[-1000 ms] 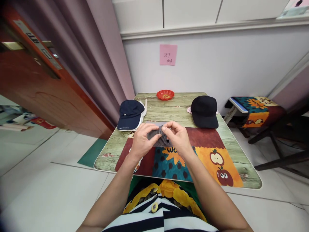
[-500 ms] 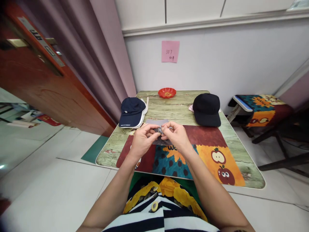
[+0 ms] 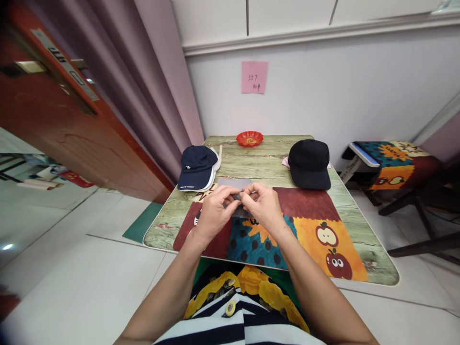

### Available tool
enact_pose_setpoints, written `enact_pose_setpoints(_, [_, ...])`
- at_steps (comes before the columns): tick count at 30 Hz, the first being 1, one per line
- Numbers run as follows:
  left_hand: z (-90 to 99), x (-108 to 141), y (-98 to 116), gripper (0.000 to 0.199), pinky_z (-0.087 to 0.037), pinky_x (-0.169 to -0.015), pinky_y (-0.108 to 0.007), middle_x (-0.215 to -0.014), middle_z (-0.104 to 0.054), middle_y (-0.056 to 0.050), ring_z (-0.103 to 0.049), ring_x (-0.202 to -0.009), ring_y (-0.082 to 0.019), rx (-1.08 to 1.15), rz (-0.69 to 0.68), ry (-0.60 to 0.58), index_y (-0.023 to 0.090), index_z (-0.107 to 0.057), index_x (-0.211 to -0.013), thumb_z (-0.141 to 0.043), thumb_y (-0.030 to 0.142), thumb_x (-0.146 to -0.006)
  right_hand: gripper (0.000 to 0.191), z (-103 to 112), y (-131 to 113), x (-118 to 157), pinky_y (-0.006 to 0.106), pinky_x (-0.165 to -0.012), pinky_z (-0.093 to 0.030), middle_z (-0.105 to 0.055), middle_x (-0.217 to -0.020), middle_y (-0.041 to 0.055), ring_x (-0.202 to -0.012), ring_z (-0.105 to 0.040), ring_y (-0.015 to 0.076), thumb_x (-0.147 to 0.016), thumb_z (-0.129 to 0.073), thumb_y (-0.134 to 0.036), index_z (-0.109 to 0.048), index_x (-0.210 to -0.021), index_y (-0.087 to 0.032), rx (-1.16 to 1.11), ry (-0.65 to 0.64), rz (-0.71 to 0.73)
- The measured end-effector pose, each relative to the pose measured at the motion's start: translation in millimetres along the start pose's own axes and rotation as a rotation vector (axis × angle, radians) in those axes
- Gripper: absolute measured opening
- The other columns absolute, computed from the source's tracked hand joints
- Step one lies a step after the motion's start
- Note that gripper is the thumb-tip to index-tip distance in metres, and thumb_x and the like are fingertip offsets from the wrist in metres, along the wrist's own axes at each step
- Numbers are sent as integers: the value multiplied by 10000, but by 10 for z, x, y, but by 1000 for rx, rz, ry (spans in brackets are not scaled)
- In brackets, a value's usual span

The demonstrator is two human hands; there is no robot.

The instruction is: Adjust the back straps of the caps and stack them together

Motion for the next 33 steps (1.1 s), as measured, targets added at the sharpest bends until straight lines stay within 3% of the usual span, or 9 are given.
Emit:
enact_pose_setpoints(9, [-15,0,-96,107,-489,-667,-242,-948,-664,-33,-602,-657,-108,43,-5,-33,196,-710,-962,-667,169,-867,358,-58,32,-29,249,-523,-500,-683,-626,30,-579,-647,162,-725,-816,-511,-688,-772,-179,-113,-221,-76])
enact_pose_setpoints(15, [-24,9,-128,113,-499,-650,-223,-961,-660,-28,-603,-654,-91,89,-8,-24,191,-713,-957,-667,157,-860,419,-81,58,-60,224,-514,-487,-695,-632,21,-547,-623,131,-625,-887,-511,-688,-763,-170,-227,-200,-99])
enact_pose_setpoints(22, [-25,21,-247,101,-499,-619,-200,-863,-618,-5,-600,-647,-83,129,100,-5,180,-719,-923,-706,169,-824,351,-118,127,-59,229,-483,-451,-635,-553,-9,-496,-559,119,-700,-841,-499,-701,-744,-181,-240,-98,-26])
enact_pose_setpoints(28, [-25,20,-333,132,-489,-592,-199,-794,-624,3,-573,-603,-80,206,176,2,166,-714,-915,-743,219,-797,252,-21,-1,0,263,-620,-534,-713,-813,46,-670,-657,153,-805,-776,-439,-730,-852,-196,-70,115,196])
enact_pose_setpoints(33, [10,63,-461,191,-507,-592,-208,-842,-639,-23,-594,-640,-97,332,238,38,160,-711,-948,-747,222,-770,326,-67,-59,23,281,-675,-567,-701,-1053,87,-753,-674,154,-805,-774,-403,-720,-1054,-199,-125,-66,277])
Point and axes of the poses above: each hand's wrist, its own x-axis away from the middle knuckle, its own z-axis out of the back of the hand, y = z × x, the point moved 9 cm from there along -x, towards the middle knuckle
